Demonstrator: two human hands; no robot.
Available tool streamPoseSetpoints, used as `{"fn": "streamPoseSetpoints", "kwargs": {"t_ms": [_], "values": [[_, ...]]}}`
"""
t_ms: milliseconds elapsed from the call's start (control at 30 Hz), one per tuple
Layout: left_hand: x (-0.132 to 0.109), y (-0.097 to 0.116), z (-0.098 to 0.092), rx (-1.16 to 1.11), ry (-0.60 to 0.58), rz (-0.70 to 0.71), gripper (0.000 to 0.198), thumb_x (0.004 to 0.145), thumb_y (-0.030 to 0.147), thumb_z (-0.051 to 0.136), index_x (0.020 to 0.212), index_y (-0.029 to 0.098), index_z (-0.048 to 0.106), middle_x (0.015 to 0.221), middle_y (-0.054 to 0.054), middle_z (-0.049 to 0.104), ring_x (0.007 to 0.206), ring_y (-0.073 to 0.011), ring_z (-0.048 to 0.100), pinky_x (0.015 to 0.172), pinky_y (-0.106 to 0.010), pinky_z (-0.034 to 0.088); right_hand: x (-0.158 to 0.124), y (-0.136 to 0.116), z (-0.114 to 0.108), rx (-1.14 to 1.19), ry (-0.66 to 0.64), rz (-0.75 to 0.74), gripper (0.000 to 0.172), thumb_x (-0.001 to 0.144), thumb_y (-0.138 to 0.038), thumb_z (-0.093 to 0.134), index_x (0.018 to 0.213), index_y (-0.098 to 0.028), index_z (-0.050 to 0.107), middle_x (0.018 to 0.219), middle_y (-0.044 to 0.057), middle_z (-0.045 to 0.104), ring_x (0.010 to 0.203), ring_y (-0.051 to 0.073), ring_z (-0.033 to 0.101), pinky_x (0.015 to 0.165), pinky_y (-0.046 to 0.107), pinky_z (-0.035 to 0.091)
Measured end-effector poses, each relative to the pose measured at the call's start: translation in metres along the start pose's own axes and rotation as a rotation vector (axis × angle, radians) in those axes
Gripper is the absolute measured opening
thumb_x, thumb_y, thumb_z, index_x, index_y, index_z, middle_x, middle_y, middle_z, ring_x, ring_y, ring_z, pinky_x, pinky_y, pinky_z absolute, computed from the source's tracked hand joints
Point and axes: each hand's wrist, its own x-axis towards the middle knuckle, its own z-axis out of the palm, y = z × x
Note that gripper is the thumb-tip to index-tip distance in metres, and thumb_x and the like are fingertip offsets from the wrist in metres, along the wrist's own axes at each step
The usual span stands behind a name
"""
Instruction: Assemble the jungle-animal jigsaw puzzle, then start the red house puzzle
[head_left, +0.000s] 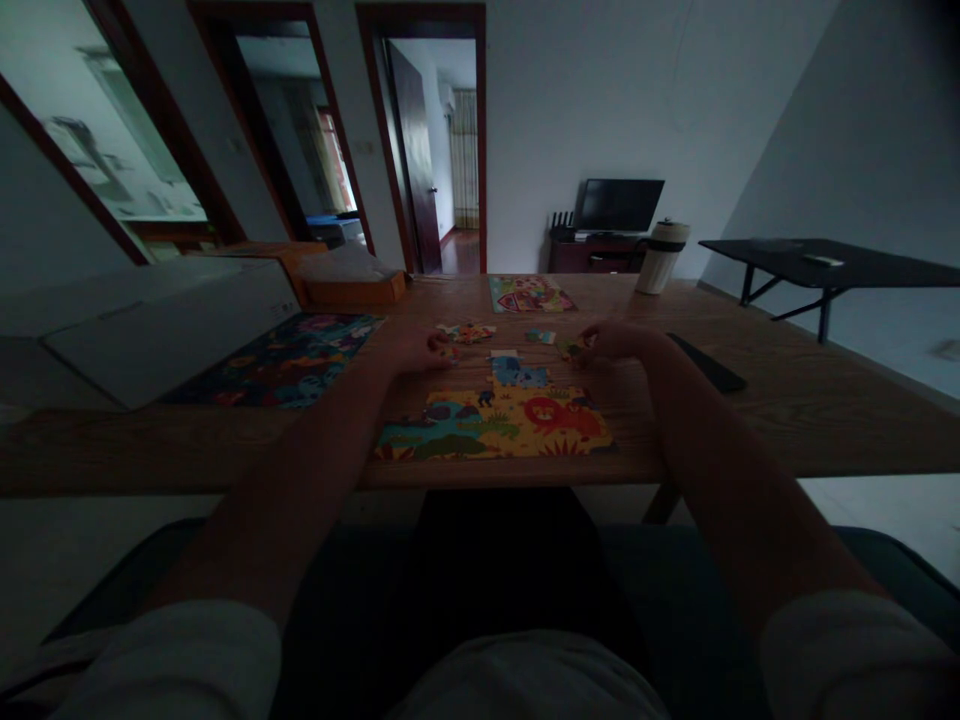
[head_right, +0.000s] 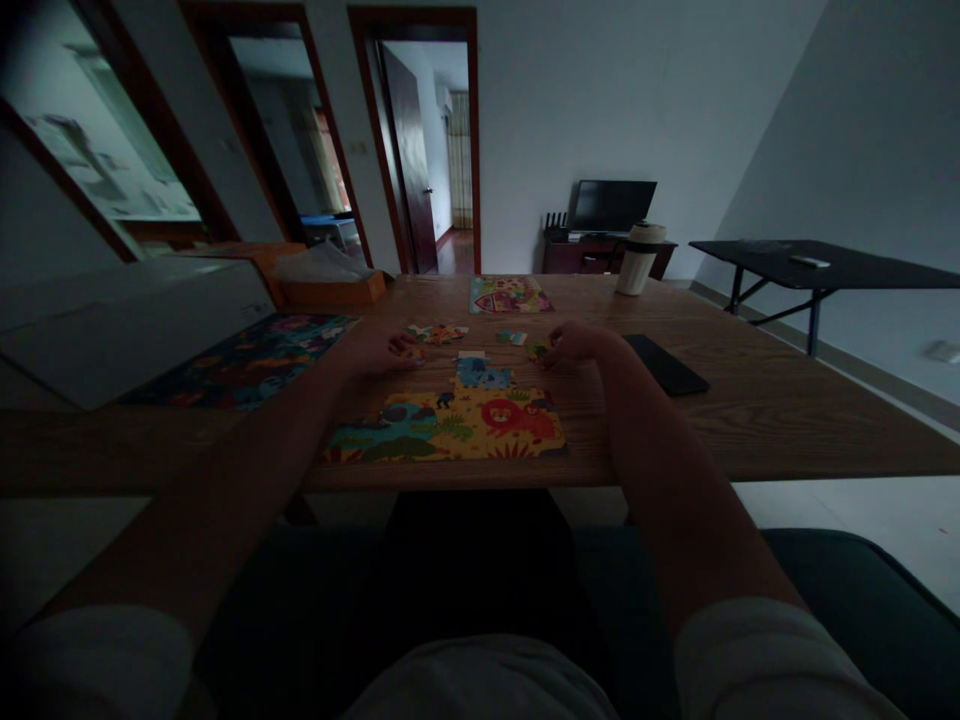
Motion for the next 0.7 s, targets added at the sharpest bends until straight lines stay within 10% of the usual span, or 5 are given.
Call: {"fn": "streamPoseSetpoints", "kwargs": {"t_ms": [700], "values": [[-0.009, 0.022, -0.012, -0.133, 0.102, 0.018, 0.053, 0.093, 0.030, 0.068, 0.145, 0.027, 0.067, 0.128, -0.005, 0.075, 0.105, -0.0234, 0.072, 0.093, -0.030, 0.056, -0.061, -0.029, 0.012, 0.689, -0.141, -0.106, 0.017, 0.096, -0.033, 0.072, 0.106, -0.021, 0.065, 0.116, 0.012, 0.079, 0.098, 0.025, 0.077, 0.078, 0.034, 0.066]]}}
